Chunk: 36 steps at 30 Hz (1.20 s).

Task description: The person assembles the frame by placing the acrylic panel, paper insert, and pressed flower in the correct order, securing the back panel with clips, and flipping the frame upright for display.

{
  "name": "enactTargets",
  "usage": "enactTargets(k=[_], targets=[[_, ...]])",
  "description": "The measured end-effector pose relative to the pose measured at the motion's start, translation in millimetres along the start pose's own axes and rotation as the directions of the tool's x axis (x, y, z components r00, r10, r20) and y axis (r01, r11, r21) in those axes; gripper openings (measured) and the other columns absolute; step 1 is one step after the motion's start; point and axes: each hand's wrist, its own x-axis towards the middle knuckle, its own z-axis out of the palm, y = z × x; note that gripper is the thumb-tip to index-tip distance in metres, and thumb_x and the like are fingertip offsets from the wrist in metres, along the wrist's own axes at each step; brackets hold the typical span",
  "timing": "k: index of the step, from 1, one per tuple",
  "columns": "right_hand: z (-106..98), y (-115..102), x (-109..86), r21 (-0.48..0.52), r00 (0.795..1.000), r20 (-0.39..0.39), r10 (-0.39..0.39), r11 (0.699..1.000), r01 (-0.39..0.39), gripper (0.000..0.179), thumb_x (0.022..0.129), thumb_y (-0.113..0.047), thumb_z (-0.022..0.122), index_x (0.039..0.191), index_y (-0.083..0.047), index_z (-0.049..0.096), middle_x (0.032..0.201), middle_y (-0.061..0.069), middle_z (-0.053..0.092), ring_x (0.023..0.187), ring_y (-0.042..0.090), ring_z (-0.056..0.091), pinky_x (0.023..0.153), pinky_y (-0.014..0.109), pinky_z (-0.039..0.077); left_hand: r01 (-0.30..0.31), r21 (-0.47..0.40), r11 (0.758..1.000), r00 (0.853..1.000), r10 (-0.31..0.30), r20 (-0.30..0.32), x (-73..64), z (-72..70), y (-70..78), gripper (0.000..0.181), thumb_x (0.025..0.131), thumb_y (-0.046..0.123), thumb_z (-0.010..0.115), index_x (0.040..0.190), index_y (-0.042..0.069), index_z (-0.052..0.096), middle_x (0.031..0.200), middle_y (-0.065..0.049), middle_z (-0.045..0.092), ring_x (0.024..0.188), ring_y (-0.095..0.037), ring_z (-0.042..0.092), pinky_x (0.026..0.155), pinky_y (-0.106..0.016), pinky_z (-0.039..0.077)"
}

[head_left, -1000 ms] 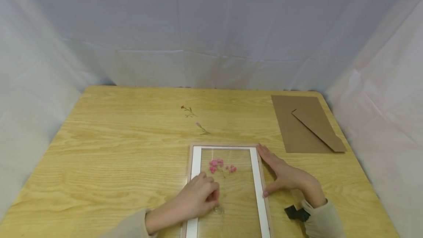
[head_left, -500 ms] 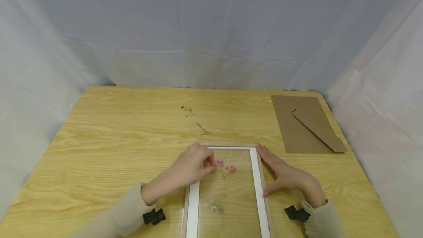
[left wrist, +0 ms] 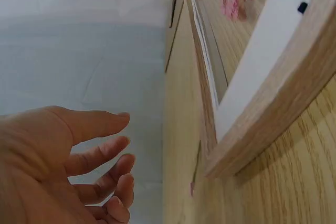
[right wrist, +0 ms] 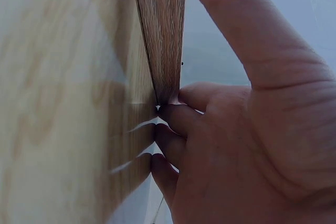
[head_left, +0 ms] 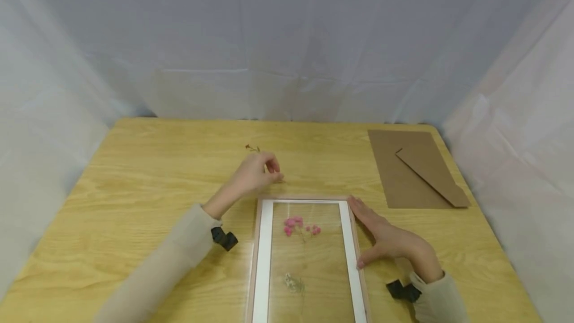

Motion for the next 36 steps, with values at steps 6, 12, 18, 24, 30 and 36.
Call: enactTargets(k=[6,12,18,24,30,36], targets=[[0.2,-1.6,-0.4,0.002,1.000,-0.002,0.000,1.000,0.000,0.134,0.070,-0.041,0.089,0.159,-0.011,-0.007,0.164,0.017,-0.011,0.148,0.042,-0.009,0.112,0.071,0.004,0.113,-0.031,0.993,0.994,-0.113,-0.002,15.5,6.5,-22.9,0.035,0.089,0.020,0.075,0.109,-0.004,0.061,0.097,-0.015,0.063,0.083,-0.025,0.059,0.071,-0.037,0.053],[0.9,2.7,0.1,0.000,1.000,-0.002,-0.005,1.000,0.005,0.135,0.070,-0.040,0.089,0.159,-0.011,-0.008,0.164,0.016,-0.011,0.149,0.042,-0.009,0.112,0.071,0.004,0.221,0.098,0.970,0.975,-0.219,-0.038,24.2,22.0,-37.7,0.057,0.082,0.039,0.081,0.113,-0.003,0.057,0.105,-0.015,0.053,0.093,-0.031,0.051,0.081,-0.042,0.047],[0.4,3.8,-0.3,-0.001,1.000,0.001,0.009,1.000,-0.009,0.136,0.068,-0.042,0.089,0.159,-0.014,-0.008,0.165,0.013,-0.011,0.149,0.038,-0.009,0.113,0.069,0.004,0.261,0.118,0.958,0.964,-0.254,-0.076,27.1,27.6,-37.1,0.053,0.080,0.038,0.083,0.104,-0.001,0.057,0.115,-0.021,0.049,0.105,-0.038,0.046,0.090,-0.048,0.045],[0.4,4.1,-0.1,-0.003,1.000,-0.002,0.006,1.000,-0.006,0.136,0.068,-0.042,0.089,0.159,-0.014,-0.008,0.165,0.013,-0.011,0.149,0.038,-0.009,0.114,0.068,0.004,0.275,0.101,0.956,0.961,-0.268,-0.072,26.6,27.1,-36.1,0.043,0.080,0.036,0.083,0.087,0.003,0.057,0.122,-0.024,0.047,0.104,-0.037,0.045,0.087,-0.047,0.043],[1.3,4.6,0.8,-0.005,1.000,0.003,-0.001,1.000,0.001,0.135,0.070,-0.043,0.088,0.159,-0.013,-0.008,0.165,0.013,-0.011,0.149,0.039,-0.009,0.113,0.069,0.004,0.267,0.060,0.962,0.961,-0.261,-0.087,25.5,27.5,-38.0,0.042,0.080,0.033,0.084,0.090,0.004,0.056,0.113,-0.018,0.049,0.099,-0.033,0.045,0.082,-0.042,0.044],[1.0,5.1,0.5,-0.009,1.000,-0.002,0.004,1.000,-0.004,0.136,0.069,-0.043,0.089,0.159,-0.014,-0.008,0.165,0.013,-0.011,0.149,0.038,-0.008,0.114,0.068,0.004,0.194,-0.047,0.980,0.975,-0.198,-0.102,23.8,27.7,-44.0,0.033,0.083,0.017,0.082,0.097,0.000,0.057,0.090,-0.011,0.058,0.080,-0.024,0.054,0.071,-0.035,0.049]])
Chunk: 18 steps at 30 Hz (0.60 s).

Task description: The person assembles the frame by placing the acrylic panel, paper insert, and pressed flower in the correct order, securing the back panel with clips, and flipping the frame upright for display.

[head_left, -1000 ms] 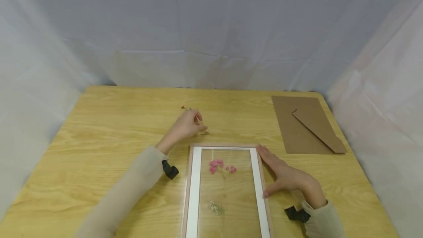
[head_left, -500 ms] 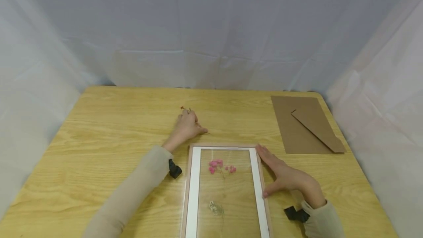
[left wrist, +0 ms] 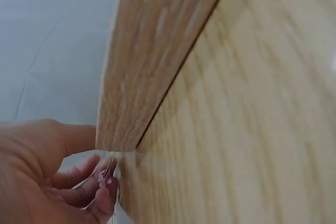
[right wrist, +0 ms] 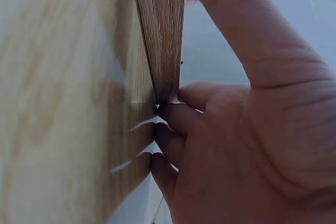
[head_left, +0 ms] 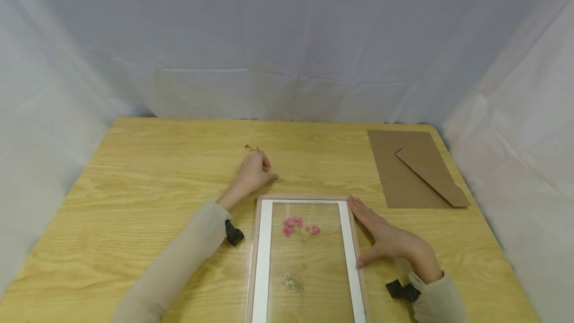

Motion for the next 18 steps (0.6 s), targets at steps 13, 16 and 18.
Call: enactTargets(k=[13,16,18], targets=[[0.2,-1.2,-0.6,-0.011,1.000,-0.012,-0.003,1.000,0.002,0.136,0.069,-0.043,0.089,0.159,-0.012,-0.008,0.165,0.017,-0.010,0.149,0.042,-0.007,0.113,0.069,0.004,-0.089,-0.150,0.985,0.994,0.097,0.047,-5.0,-14.6,-5.4,0.013,0.083,-0.005,0.073,0.094,-0.005,0.068,0.088,-0.014,0.067,0.082,-0.024,0.063,0.076,-0.034,0.056],[0.2,-1.1,-0.8,-0.016,1.000,-0.011,0.000,1.000,-0.001,0.137,0.068,-0.044,0.089,0.159,-0.013,-0.007,0.165,0.016,-0.009,0.149,0.041,-0.007,0.113,0.069,0.005,-0.061,-0.179,0.982,0.996,0.073,0.059,-8.0,-18.3,-3.9,0.014,0.084,-0.005,0.072,0.098,-0.004,0.067,0.091,-0.014,0.067,0.083,-0.024,0.063,0.077,-0.035,0.055],[0.2,-1.3,-0.8,-0.014,1.000,-0.012,-0.005,1.000,0.005,0.136,0.068,-0.043,0.089,0.159,-0.012,-0.007,0.165,0.017,-0.009,0.149,0.042,-0.007,0.113,0.069,0.005,-0.055,-0.188,0.981,0.995,0.069,0.066,-9.4,-20.7,-2.2,0.015,0.085,-0.005,0.072,0.100,-0.004,0.067,0.091,-0.014,0.067,0.083,-0.024,0.063,0.077,-0.034,0.055]])
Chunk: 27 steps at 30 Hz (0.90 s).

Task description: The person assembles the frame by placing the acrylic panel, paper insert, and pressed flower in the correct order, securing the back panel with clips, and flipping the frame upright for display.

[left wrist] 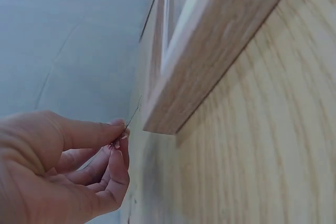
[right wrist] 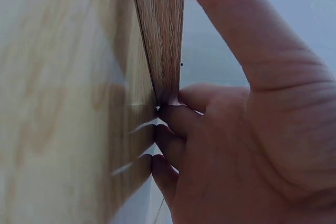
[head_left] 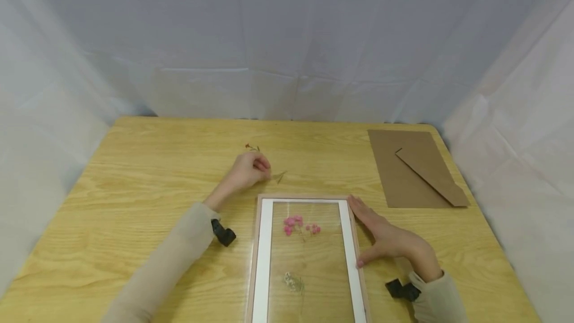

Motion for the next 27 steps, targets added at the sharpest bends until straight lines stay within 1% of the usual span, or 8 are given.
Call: enactTargets(k=[5,8,13,17,19,21,23,27], targets=[[-0.3,-0.3,0.3,0.002,1.000,-0.001,-0.003,1.000,0.003,0.136,0.069,-0.042,0.089,0.159,-0.011,-0.007,0.164,0.017,-0.009,0.149,0.042,-0.007,0.112,0.070,0.005,-0.010,-0.020,1.000,1.000,0.011,0.014,-2.9,-3.8,11.4,0.018,0.086,-0.003,0.073,0.102,-0.004,0.067,0.091,-0.013,0.069,0.084,-0.024,0.065,0.076,-0.033,0.056],[-0.4,-0.6,0.4,0.002,1.000,-0.001,0.000,1.000,0.000,0.136,0.069,-0.042,0.089,0.159,-0.010,-0.007,0.164,0.018,-0.010,0.148,0.043,-0.007,0.112,0.070,0.004,-0.027,-0.056,0.998,0.999,0.030,0.041,-6.0,-3.7,21.2,0.021,0.085,-0.002,0.075,0.104,-0.005,0.066,0.092,-0.012,0.069,0.085,-0.024,0.067,0.077,-0.032,0.057],[-0.6,-0.4,0.0,0.006,1.000,0.002,0.006,1.000,-0.006,0.135,0.069,-0.042,0.089,0.159,-0.011,-0.007,0.164,0.017,-0.010,0.149,0.042,-0.008,0.113,0.070,0.004,-0.059,-0.135,0.989,0.990,0.075,0.119,-14.2,4.8,39.4,0.022,0.084,-0.004,0.075,0.103,-0.005,0.066,0.092,-0.011,0.070,0.086,-0.023,0.068,0.079,-0.031,0.058],[-0.6,-0.5,0.1,0.008,1.000,0.005,0.008,1.000,-0.008,0.135,0.069,-0.042,0.089,0.159,-0.011,-0.008,0.164,0.016,-0.010,0.149,0.041,-0.009,0.113,0.070,0.003,-0.090,-0.165,0.982,0.978,0.118,0.170,-23.7,14.8,54.5,0.021,0.082,-0.003,0.076,0.101,-0.003,0.066,0.090,-0.008,0.071,0.084,-0.020,0.068,0.079,-0.028,0.057],[-0.3,-0.3,0.2,0.007,1.000,0.006,0.005,1.000,-0.005,0.135,0.069,-0.042,0.089,0.159,-0.011,-0.008,0.164,0.017,-0.010,0.148,0.042,-0.009,0.112,0.071,0.003,-0.127,-0.175,0.976,0.968,0.161,0.195,-28.7,19.8,61.1,0.019,0.083,-0.003,0.076,0.099,-0.003,0.066,0.089,-0.007,0.071,0.083,-0.019,0.068,0.078,-0.028,0.057],[0.0,0.1,0.3,0.006,1.000,0.007,-0.001,1.000,0.000,0.135,0.069,-0.041,0.089,0.159,-0.011,-0.008,0.164,0.018,-0.010,0.148,0.043,-0.009,0.112,0.071,0.003,-0.166,-0.177,0.970,0.953,0.204,0.223,-34.2,24.6,67.6,0.018,0.083,-0.003,0.076,0.098,-0.003,0.066,0.088,-0.007,0.070,0.082,-0.018,0.067,0.078,-0.027,0.057],[0.2,0.5,0.5,0.003,1.000,0.006,-0.005,1.000,0.005,0.135,0.069,-0.042,0.089,0.159,-0.011,-0.008,0.164,0.018,-0.010,0.148,0.043,-0.008,0.112,0.071,0.003,-0.202,-0.174,0.964,0.934,0.243,0.263,-39.6,30.0,73.4,0.016,0.084,-0.004,0.075,0.097,-0.002,0.066,0.088,-0.006,0.070,0.082,-0.016,0.067,0.077,-0.026,0.057],[0.2,0.9,0.5,-0.005,1.000,0.000,-0.005,1.000,0.005,0.135,0.069,-0.043,0.089,0.159,-0.012,-0.008,0.164,0.018,-0.010,0.148,0.043,-0.008,0.112,0.071,0.004,-0.253,-0.163,0.954,0.887,0.296,0.355,-48.4,43.2,81.6,0.012,0.086,-0.005,0.072,0.095,0.001,0.067,0.086,-0.003,0.068,0.080,-0.011,0.064,0.074,-0.024,0.057]])
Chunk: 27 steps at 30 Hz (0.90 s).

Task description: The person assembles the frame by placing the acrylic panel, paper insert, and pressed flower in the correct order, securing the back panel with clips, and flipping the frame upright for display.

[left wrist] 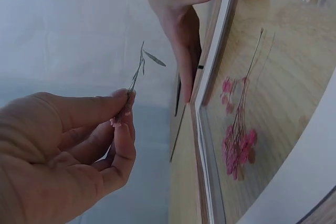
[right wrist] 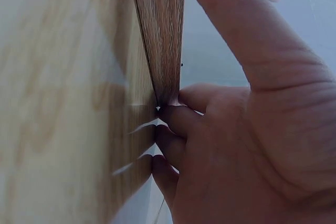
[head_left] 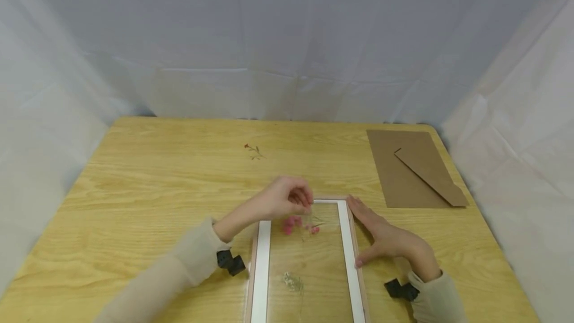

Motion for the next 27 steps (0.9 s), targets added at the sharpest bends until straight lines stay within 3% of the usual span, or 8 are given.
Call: enactTargets(k=[5,11,13,16,21,27], targets=[[-0.6,-0.1,-0.4,0.009,1.000,0.002,0.018,1.000,-0.018,0.136,0.068,-0.044,0.089,0.159,-0.014,-0.008,0.165,0.015,-0.010,0.149,0.040,-0.008,0.113,0.069,0.005,-0.090,0.061,0.994,0.985,0.080,0.152,3.8,19.7,5.0,0.011,0.088,-0.006,0.069,0.092,0.005,0.067,0.084,-0.001,0.067,0.077,-0.007,0.061,0.071,-0.023,0.054],[-1.3,-0.6,-1.4,0.027,1.000,-0.006,0.012,1.000,-0.012,0.136,0.067,-0.042,0.090,0.160,-0.014,-0.006,0.165,0.016,-0.010,0.149,0.040,-0.008,0.113,0.069,0.005,-0.241,0.192,0.951,0.932,0.172,0.320,15.8,43.9,5.3,0.016,0.087,-0.011,0.064,0.092,0.004,0.067,0.085,-0.002,0.066,0.076,-0.002,0.057,0.070,-0.014,0.050],[-1.1,-0.1,-1.5,0.034,1.000,-0.010,0.003,0.999,-0.003,0.135,0.068,-0.041,0.090,0.160,-0.013,-0.006,0.165,0.016,-0.010,0.149,0.039,-0.008,0.113,0.069,0.005,-0.292,0.236,0.927,0.917,0.200,0.346,20.9,51.9,3.8,0.019,0.086,-0.014,0.062,0.090,0.004,0.067,0.083,-0.002,0.067,0.073,-0.002,0.056,0.069,-0.012,0.049],[-0.5,0.2,-1.7,0.033,1.000,-0.017,-0.013,0.999,0.014,0.135,0.068,-0.040,0.090,0.159,-0.011,-0.005,0.164,0.017,-0.009,0.149,0.041,-0.008,0.112,0.070,0.005,-0.361,0.334,0.871,0.900,0.232,0.368,27.7,61.8,0.7,0.021,0.084,-0.013,0.061,0.089,0.006,0.068,0.079,0.001,0.065,0.071,-0.003,0.054,0.068,-0.010,0.045],[-0.2,0.4,-1.3,0.032,1.000,-0.014,-0.018,0.999,0.018,0.135,0.068,-0.041,0.090,0.159,-0.010,-0.005,0.164,0.017,-0.010,0.149,0.040,-0.009,0.113,0.069,0.004,-0.380,0.499,0.779,0.903,0.195,0.382,35.2,70.0,-3.0,0.020,0.083,-0.006,0.067,0.088,0.013,0.069,0.076,0.010,0.060,0.073,-0.004,0.050,0.068,-0.012,0.038],[-0.5,-0.2,-0.8,0.025,1.000,-0.006,-0.023,0.999,0.023,0.135,0.068,-0.041,0.089,0.159,-0.009,-0.006,0.164,0.018,-0.011,0.149,0.041,-0.009,0.113,0.069,0.004,-0.436,0.573,0.694,0.882,0.201,0.427,46.8,71.6,-4.8,0.012,0.087,0.002,0.068,0.087,0.014,0.069,0.081,0.010,0.066,0.077,-0.008,0.047,0.072,-0.018,0.036]])
